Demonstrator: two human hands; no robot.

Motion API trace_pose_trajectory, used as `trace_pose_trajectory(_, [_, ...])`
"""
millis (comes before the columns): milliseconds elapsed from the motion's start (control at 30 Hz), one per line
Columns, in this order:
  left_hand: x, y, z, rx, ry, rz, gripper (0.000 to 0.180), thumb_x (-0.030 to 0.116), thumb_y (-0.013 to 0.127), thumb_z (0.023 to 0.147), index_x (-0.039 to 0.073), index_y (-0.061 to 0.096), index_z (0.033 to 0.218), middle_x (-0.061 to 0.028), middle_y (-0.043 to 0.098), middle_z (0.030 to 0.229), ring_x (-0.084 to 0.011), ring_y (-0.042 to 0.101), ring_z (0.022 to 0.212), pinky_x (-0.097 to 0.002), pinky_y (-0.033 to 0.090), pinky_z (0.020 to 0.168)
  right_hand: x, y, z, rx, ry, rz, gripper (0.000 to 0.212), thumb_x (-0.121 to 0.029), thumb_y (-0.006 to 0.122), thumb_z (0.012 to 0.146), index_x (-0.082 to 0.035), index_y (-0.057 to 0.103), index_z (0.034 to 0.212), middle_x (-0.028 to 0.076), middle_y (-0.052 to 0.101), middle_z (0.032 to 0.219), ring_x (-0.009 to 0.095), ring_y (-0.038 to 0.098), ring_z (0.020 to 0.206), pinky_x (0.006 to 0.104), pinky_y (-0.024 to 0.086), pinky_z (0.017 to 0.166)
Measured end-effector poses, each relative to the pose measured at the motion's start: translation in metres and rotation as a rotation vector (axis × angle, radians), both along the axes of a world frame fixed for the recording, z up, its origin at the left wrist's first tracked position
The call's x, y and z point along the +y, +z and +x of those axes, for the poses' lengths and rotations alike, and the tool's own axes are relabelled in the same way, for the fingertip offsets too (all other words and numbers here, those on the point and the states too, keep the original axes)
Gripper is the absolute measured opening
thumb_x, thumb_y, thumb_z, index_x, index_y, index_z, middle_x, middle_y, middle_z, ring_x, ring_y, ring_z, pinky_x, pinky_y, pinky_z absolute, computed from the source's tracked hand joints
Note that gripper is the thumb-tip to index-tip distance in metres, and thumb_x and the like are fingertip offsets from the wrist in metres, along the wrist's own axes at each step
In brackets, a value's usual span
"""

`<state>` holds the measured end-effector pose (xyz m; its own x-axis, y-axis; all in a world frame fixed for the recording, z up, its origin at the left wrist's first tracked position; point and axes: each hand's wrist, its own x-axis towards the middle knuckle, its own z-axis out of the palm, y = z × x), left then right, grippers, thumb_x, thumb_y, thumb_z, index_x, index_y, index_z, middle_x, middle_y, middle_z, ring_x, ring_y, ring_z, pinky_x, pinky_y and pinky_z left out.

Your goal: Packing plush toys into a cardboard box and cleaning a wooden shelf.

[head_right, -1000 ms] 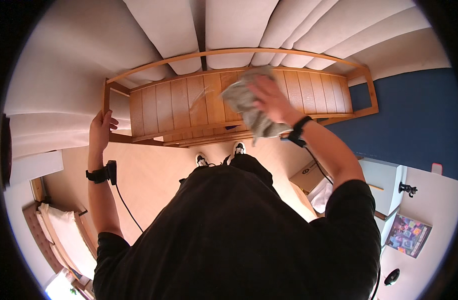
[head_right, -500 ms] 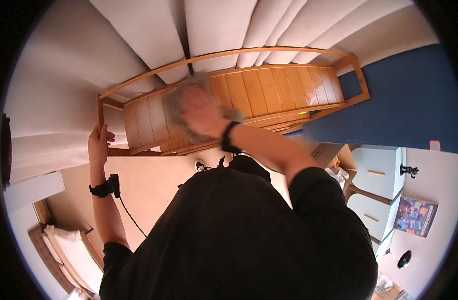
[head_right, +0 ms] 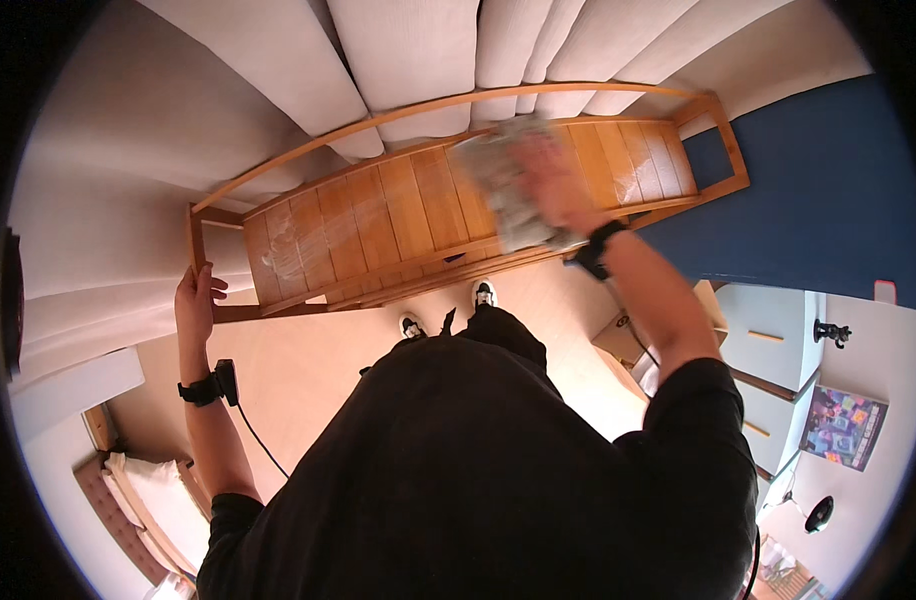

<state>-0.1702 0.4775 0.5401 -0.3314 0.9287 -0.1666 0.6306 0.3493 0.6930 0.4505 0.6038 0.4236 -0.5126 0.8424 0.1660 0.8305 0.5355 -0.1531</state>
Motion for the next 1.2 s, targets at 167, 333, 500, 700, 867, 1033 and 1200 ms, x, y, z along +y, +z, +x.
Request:
trace_pose_trajectory(167, [0.004,-0.005,0.001,-0.032,0.026,-0.029,0.032,0.031,0.052,0.11,0.002,0.066,0.112,-0.0082,0.073,0.08,-0.0153,0.069,0.068,-0.0297,0.049,0.059,0.035,-0.051,0.205,-0.241,-0.669,0.031,0.062,-0.042,0.046,0.108,-0.013,0.037,0.162,0.018,0.036,0.166,0.041,0.03,0.153,0.0521,0.024,0.126])
trace_pose_trajectory(333, [0.005,-0.01,-0.004,-0.035,0.032,-0.009,0.034,0.033,0.051,0.111,0.003,0.066,0.117,-0.0064,0.073,0.08,-0.0132,0.068,0.069,-0.0283,0.049,0.059,0.026,-0.045,0.091,-0.297,-0.531,0.068,0.067,-0.047,0.05,0.103,0.0,0.045,0.152,0.026,0.04,0.16,0.043,0.033,0.151,0.056,0.023,0.125])
trace_pose_trajectory(500, [0.006,-0.01,-0.011,-0.031,0.009,-0.029,0.036,0.034,0.051,0.111,0.003,0.066,0.119,-0.0056,0.073,0.083,-0.0125,0.068,0.069,-0.0279,0.048,0.058,-0.055,-0.004,-0.104,0.019,0.106,0.052,0.059,-0.035,0.061,0.098,-0.009,0.052,0.149,0.018,0.045,0.159,0.042,0.037,0.148,0.0531,0.024,0.126])
trace_pose_trajectory(700, [-0.001,-0.005,-0.01,-0.028,-0.032,-0.025,0.034,0.032,0.052,0.111,0.002,0.066,0.116,-0.0075,0.072,0.08,-0.0141,0.067,0.067,-0.0275,0.048,0.059,-0.038,-0.005,-0.032,-0.001,-0.104,0.006,0.057,-0.036,0.054,0.104,-0.013,0.046,0.156,0.013,0.04,0.164,0.037,0.035,0.152,0.0522,0.025,0.125])
trace_pose_trajectory(867, [0.006,-0.017,-0.018,-0.03,-0.06,0.013,0.034,0.032,0.051,0.111,0.002,0.066,0.116,-0.0078,0.072,0.08,-0.0143,0.067,0.067,-0.0286,0.048,0.057,-0.003,-0.008,0.026,-0.048,-0.314,0.023,0.054,-0.036,0.05,0.106,-0.014,0.045,0.156,0.011,0.04,0.164,0.037,0.034,0.152,0.053,0.025,0.125])
trace_pose_trajectory(1033, [0.008,-0.012,-0.013,0.016,0.01,-0.046,0.035,0.033,0.051,0.111,0.001,0.066,0.117,-0.0078,0.072,0.081,-0.0135,0.067,0.067,-0.0281,0.048,0.058,-0.032,-0.004,0.029,-0.04,-0.151,0.012,0.051,-0.027,0.055,0.105,-0.016,0.048,0.154,0.011,0.043,0.162,0.036,0.038,0.15,0.0523,0.031,0.123])
trace_pose_trajectory(1200, [0.005,-0.022,-0.028,-0.055,-0.019,0.0,0.037,0.033,0.052,0.111,0.0,0.066,0.12,-0.0075,0.072,0.081,-0.0133,0.067,0.066,-0.0272,0.048,0.059,-0.099,0.008,0.048,0.081,-0.147,-0.059,0.051,-0.013,0.059,0.097,-0.013,0.056,0.148,0.014,0.05,0.156,0.036,0.045,0.146,0.0511,0.035,0.122])
